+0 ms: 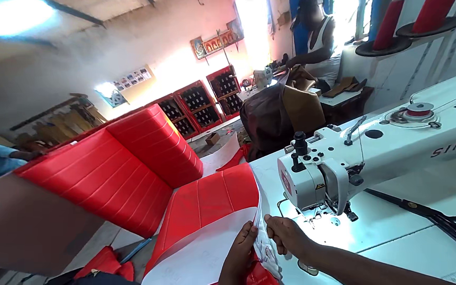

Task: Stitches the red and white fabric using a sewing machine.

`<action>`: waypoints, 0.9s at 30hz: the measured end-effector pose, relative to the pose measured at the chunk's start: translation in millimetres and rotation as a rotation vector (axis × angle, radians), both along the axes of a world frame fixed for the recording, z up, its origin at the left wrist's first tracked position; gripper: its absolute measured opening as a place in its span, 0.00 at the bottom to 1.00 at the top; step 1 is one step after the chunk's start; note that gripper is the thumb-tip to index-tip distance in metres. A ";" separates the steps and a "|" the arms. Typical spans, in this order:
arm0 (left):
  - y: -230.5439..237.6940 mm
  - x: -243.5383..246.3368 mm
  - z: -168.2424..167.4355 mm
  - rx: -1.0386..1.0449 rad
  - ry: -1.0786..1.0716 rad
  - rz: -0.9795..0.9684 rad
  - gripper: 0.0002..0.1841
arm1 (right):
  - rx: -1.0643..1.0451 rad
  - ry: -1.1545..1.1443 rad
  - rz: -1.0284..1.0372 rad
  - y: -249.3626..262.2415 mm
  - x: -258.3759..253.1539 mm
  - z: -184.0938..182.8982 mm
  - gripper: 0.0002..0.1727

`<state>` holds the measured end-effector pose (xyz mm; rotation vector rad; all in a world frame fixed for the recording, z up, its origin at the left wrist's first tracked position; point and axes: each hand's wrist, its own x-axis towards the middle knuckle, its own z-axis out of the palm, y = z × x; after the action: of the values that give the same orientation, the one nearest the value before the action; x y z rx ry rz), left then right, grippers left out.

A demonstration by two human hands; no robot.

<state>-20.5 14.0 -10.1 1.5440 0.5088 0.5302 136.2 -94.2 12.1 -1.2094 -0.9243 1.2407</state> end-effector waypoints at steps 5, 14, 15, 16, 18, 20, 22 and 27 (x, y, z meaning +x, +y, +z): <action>0.6 0.3 1.5 -0.001 0.010 0.010 0.14 | 0.029 -0.420 0.082 -7.7 -5.1 -9.0 0.15; 1.4 0.1 -1.6 0.024 0.034 0.033 0.12 | 0.162 -0.923 0.149 -4.1 -11.1 -1.7 0.15; 1.1 0.3 -2.4 0.022 0.020 0.031 0.12 | 0.170 -0.846 0.129 -3.1 -8.4 -4.4 0.14; 0.6 0.2 -3.1 0.022 0.006 0.031 0.12 | 0.191 -0.725 0.087 -4.1 -5.6 -8.5 0.13; 1.1 0.4 -3.4 0.016 0.000 0.032 0.13 | 0.186 -0.472 0.021 -10.6 -0.7 -10.6 0.11; 2.4 0.7 -3.5 0.015 0.010 0.026 0.13 | 0.127 -0.323 -0.006 -18.1 5.0 -9.3 0.10; 3.2 0.8 -4.1 0.020 0.022 0.025 0.14 | 0.038 -0.294 0.027 -22.5 9.3 -9.3 0.11; 3.1 1.6 -3.0 0.024 0.011 0.027 0.12 | 0.051 -0.522 0.145 -20.8 -2.1 -16.6 0.16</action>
<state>-18.9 17.1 -13.0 1.5659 0.5337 0.5503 134.0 -115.0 -4.5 -1.4778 -1.4366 1.0176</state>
